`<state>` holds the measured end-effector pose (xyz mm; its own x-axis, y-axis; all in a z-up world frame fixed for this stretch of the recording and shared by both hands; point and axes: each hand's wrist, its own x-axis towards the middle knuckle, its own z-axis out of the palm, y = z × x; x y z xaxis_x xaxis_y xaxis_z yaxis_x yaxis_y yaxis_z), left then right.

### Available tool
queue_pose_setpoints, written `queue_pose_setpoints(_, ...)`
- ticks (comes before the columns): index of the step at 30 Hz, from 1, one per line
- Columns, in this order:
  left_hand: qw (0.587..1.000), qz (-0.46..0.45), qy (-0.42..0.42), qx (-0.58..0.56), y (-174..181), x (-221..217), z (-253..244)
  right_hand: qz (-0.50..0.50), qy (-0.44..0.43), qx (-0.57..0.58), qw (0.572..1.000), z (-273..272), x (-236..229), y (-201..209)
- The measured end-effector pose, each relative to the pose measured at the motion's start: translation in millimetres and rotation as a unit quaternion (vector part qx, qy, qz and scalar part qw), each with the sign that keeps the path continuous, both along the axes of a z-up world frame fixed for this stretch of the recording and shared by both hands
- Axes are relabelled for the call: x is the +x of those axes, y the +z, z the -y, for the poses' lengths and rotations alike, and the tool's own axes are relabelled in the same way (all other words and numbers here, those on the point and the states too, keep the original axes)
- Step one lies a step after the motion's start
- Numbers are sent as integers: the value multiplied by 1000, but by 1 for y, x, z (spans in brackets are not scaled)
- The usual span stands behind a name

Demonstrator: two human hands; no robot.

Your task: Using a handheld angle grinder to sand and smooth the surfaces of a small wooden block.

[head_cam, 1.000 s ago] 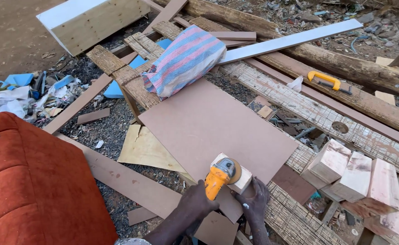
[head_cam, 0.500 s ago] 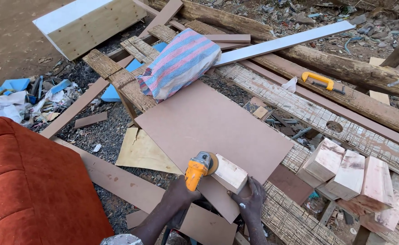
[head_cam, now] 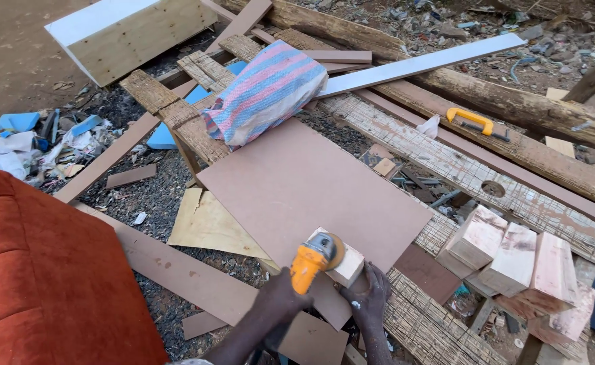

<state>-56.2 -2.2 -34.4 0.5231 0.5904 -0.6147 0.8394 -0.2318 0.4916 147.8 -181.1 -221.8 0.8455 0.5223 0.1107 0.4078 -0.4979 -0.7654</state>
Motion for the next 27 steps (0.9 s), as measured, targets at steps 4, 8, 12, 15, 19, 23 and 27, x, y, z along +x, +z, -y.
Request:
queue_pose_setpoints(4, 999, -3, 8, 54, -21, -10, -30, -15, -3, -29, 999, 0, -1, 10)
queue_pose_setpoints(8, 998, 16, 52, 41, -4, -22, -38, -17, 1, -24, 1000, 0, 0, 14)
queue_pose_setpoints(12, 999, -11, 44, 22, 2, -38, -33, -14, -3, -22, 1000, -3, -1, 14)
queue_pose_setpoints(15, 999, -11, 41, 9, -8, -34, -41, -16, -2, -22, 1000, -2, 0, 14)
queue_pose_setpoints(19, 999, 2, 30, 36, 0, -8, -67, -29, -1, -24, 999, 0, -1, 19)
queue_pose_setpoints(23, 999, 29, 43, 16, 2, 19, -87, -33, -6, -16, 999, -4, 1, 19)
queue_pose_setpoints(27, 999, 47, 26, 2, 9, 41, -85, -14, -7, -9, 1000, -3, 4, 9)
